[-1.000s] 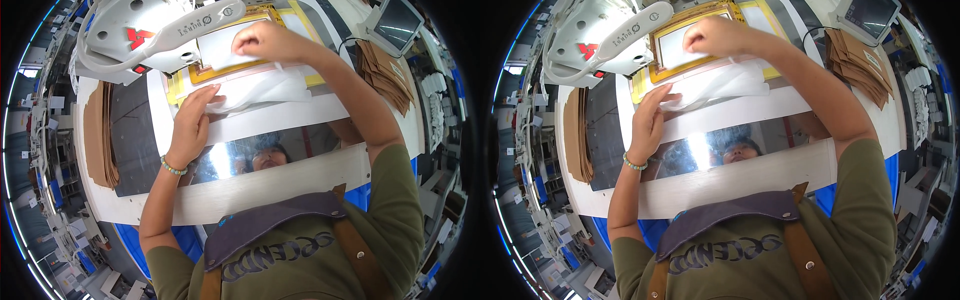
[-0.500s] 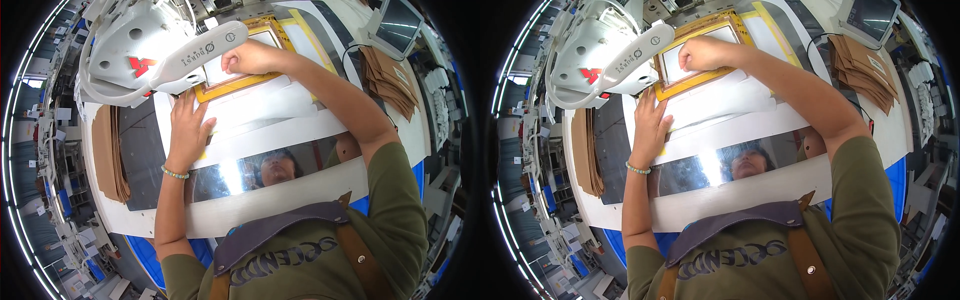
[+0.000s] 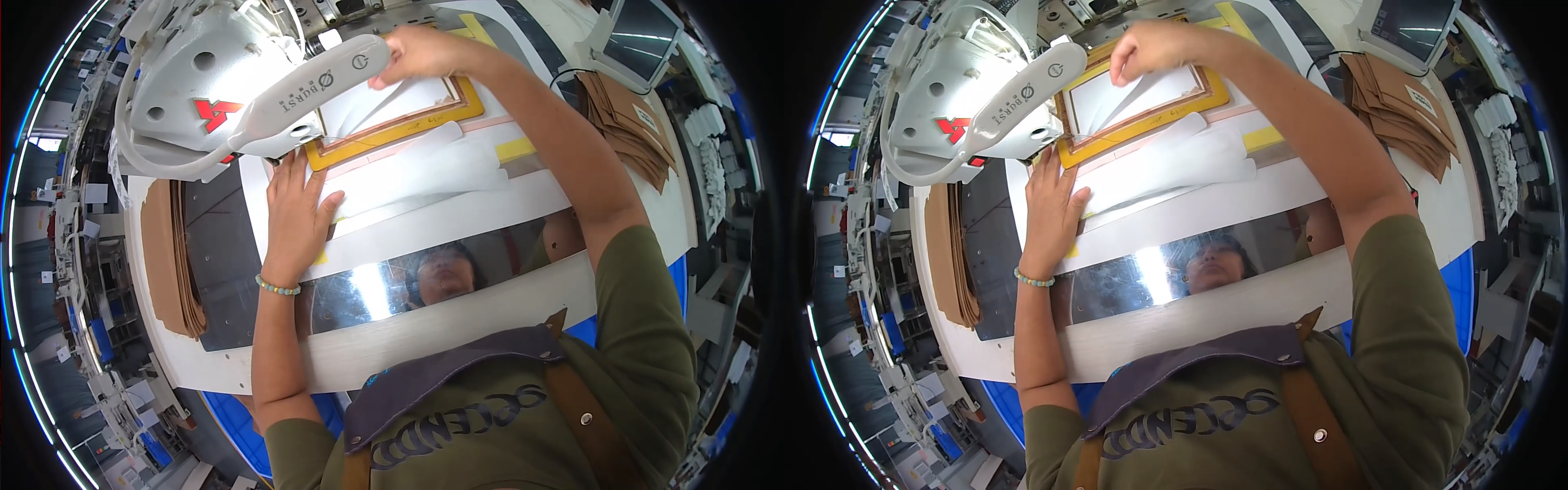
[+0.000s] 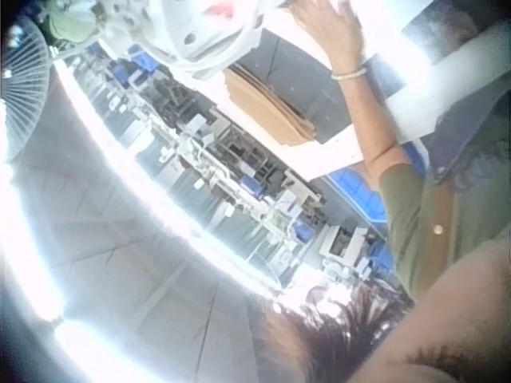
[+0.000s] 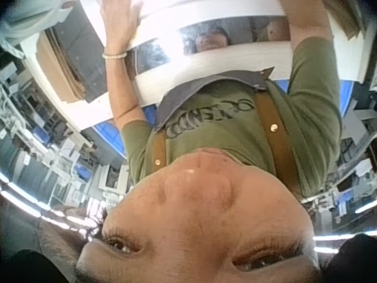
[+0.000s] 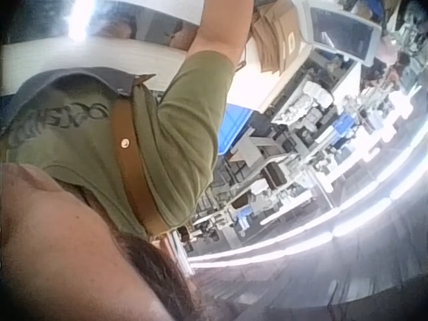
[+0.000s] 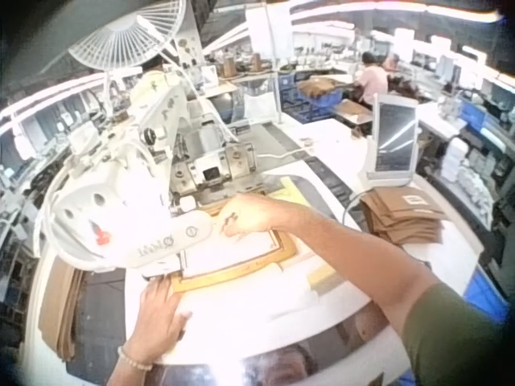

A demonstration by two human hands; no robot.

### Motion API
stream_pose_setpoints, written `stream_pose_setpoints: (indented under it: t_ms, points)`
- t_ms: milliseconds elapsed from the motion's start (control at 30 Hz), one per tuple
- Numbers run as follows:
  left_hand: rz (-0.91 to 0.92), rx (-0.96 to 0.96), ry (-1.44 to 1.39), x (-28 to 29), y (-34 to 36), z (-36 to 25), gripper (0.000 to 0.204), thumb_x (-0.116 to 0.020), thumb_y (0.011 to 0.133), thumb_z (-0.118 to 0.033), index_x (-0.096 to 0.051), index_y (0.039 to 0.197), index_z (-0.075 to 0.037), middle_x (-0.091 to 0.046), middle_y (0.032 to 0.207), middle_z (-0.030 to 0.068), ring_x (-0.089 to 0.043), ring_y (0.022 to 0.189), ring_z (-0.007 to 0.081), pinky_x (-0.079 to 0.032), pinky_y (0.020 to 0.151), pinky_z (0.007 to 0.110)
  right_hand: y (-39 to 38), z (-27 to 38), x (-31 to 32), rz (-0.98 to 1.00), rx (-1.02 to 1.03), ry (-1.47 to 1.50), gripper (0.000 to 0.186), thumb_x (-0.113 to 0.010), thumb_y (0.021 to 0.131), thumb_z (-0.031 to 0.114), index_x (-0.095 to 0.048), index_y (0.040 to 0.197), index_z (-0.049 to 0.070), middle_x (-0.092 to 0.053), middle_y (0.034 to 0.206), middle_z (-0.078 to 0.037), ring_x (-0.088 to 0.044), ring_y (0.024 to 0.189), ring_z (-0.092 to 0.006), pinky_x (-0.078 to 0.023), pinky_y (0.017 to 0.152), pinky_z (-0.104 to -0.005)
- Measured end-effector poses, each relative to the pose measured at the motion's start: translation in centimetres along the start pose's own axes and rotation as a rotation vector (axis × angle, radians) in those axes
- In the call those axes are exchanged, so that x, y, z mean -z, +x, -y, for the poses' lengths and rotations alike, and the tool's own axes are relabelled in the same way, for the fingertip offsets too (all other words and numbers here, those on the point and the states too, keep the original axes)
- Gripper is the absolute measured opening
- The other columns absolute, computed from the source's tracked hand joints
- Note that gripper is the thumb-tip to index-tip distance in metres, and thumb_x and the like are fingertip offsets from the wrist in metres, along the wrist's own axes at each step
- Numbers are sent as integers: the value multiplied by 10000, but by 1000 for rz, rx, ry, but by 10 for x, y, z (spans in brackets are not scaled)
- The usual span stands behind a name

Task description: Sewing small leather pouches using an industrial sewing machine in a factory setting.

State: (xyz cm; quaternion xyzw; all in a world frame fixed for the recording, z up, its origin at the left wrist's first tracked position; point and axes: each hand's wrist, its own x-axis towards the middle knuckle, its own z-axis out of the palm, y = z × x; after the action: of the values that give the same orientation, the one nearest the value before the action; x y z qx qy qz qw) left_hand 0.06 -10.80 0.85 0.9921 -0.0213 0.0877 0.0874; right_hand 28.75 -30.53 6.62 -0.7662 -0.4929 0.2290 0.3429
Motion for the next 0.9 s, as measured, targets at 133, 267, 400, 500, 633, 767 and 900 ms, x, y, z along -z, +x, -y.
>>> stream_pose_setpoints:
  t_ms: [133, 267, 400, 500, 633, 767, 900]
  points:
    - [-17, -4, 3, 0, -2, 1, 574, -538, 1088, -371, -589, 1507, 18, -429, 1662, 291, -323, 1586, 470, -217, 1298, 574, -22, -19, 33, -17, -168, -237, 93, -799, 878, 92, -833, 940, 30, -772, 840, -49, -698, 783, -118, -532, 733, -287]
    - [-25, -5, -3, 2, -3, -1, 569, -575, 1071, -346, -591, 1506, 20, -433, 1662, 287, -325, 1590, 460, -221, 1300, 576, -44, -13, 35, 94, -120, -266, 70, -774, 882, 61, -828, 907, 26, -775, 839, -51, -700, 772, -126, -554, 732, -286]
    - [-23, -16, 6, 0, -5, 3, 568, -595, 1061, -347, -596, 1495, 21, -445, 1653, 279, -325, 1591, 456, -226, 1295, 567, -49, -6, 30, 123, -81, -345, 50, -772, 870, 43, -819, 881, 28, -773, 829, -57, -700, 762, -138, -554, 720, -296]
    - [-24, -24, -13, 0, -5, 2, 572, -598, 1058, -361, -602, 1484, 21, -442, 1651, 279, -316, 1596, 453, -226, 1291, 560, -49, -4, 27, 162, -78, -442, 31, -786, 839, 25, -812, 855, 31, -773, 821, -70, -702, 755, -149, -547, 701, -308]
    - [-7, -18, 5, 1, -5, 4, 584, -589, 1063, -391, -607, 1482, 15, -430, 1656, 281, -306, 1600, 451, -222, 1290, 559, -44, 6, 28, 236, -138, -494, 65, -788, 786, -6, -809, 832, 35, -776, 822, -83, -711, 754, -168, -538, 658, -340]
    - [-27, -36, -1, -1, -4, 5, 655, -595, 1061, -522, -628, 1484, -24, -432, 1650, 271, -318, 1579, 466, -240, 1271, 590, -34, 18, 25, 332, -207, -638, 115, -750, 762, -45, -802, 823, 37, -783, 840, -99, -719, 734, -202, -534, 624, -374]
    - [-28, -45, 12, -3, -4, 4, 655, -580, 1068, -526, -618, 1495, -31, -417, 1661, 262, -312, 1582, 460, -242, 1268, 588, -27, 33, 18, 387, -239, -769, 144, -737, 760, -56, -805, 840, 42, -789, 864, -117, -726, 743, -226, -537, 628, -380]
